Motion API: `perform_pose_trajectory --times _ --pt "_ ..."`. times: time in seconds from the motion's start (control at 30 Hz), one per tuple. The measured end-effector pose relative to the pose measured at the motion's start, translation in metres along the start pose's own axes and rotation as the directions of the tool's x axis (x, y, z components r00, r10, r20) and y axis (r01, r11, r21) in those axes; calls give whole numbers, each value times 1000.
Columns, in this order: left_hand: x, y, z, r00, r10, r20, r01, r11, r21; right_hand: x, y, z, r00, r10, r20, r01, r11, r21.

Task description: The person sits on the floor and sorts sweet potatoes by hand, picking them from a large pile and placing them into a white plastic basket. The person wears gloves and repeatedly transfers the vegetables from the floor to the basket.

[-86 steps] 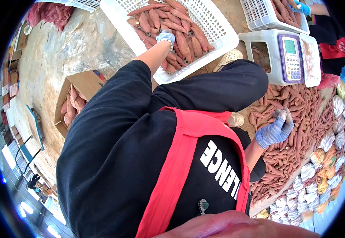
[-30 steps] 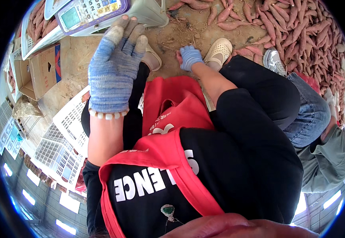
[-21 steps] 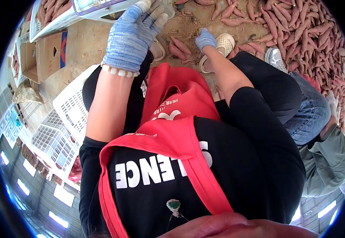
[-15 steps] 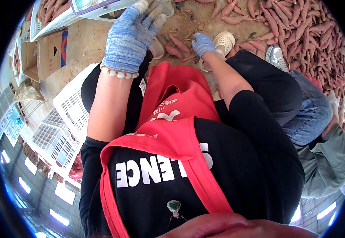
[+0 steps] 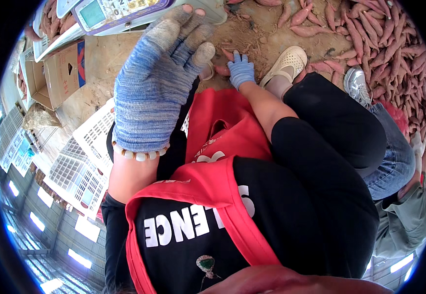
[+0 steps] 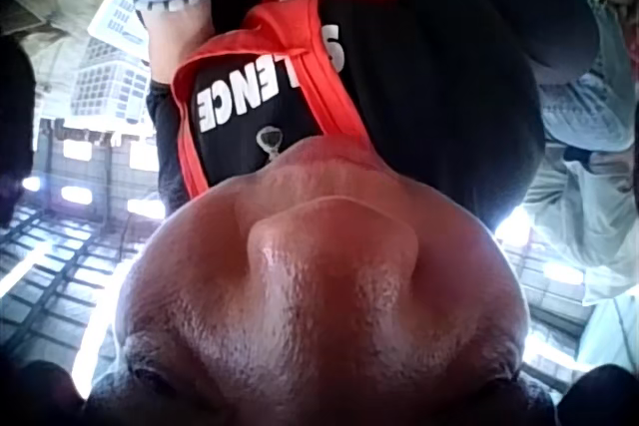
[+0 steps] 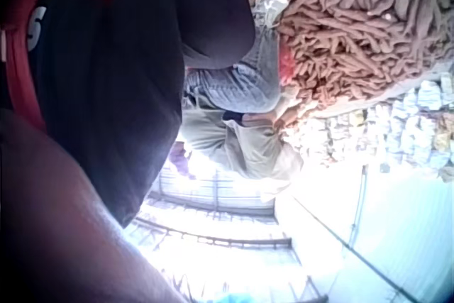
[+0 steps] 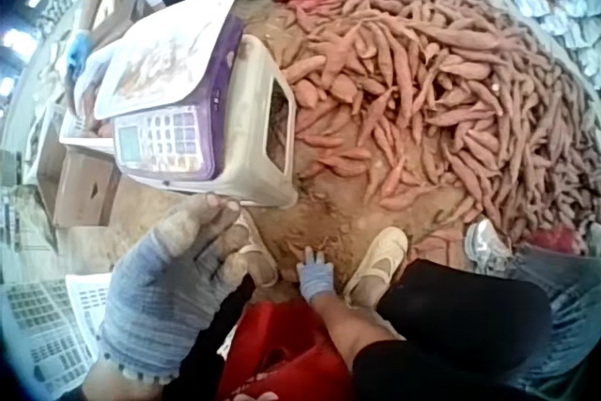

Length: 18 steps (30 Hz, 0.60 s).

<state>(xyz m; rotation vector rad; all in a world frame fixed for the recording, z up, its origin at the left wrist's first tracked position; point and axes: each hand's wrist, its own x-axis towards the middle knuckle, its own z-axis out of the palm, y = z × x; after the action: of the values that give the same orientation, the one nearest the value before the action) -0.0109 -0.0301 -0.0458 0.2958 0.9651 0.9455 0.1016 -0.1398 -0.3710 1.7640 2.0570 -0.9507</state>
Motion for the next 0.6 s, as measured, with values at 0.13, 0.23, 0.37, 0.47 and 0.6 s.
perform_pose_trajectory --times 0.13,0.23,0.37,0.47,0.6 --pt "0 0 -8 998 54 35 -54 998 -15 5 5 -23 996 67 54 -71 993 91" --pt "-1 1 -3 999 31 34 -31 999 -26 12 9 -37 979 196 62 -205 917 341" --pt "2 -6 -3 998 56 -2 -56 996 69 19 13 -57 933 357 49 -306 715 629" --pt "10 -16 -6 993 87 -83 -70 980 185 3 3 -102 910 406 89 -266 403 876" --pt "25 -33 -10 984 139 -114 -31 755 655 6 -12 -122 872 456 -178 121 151 981"
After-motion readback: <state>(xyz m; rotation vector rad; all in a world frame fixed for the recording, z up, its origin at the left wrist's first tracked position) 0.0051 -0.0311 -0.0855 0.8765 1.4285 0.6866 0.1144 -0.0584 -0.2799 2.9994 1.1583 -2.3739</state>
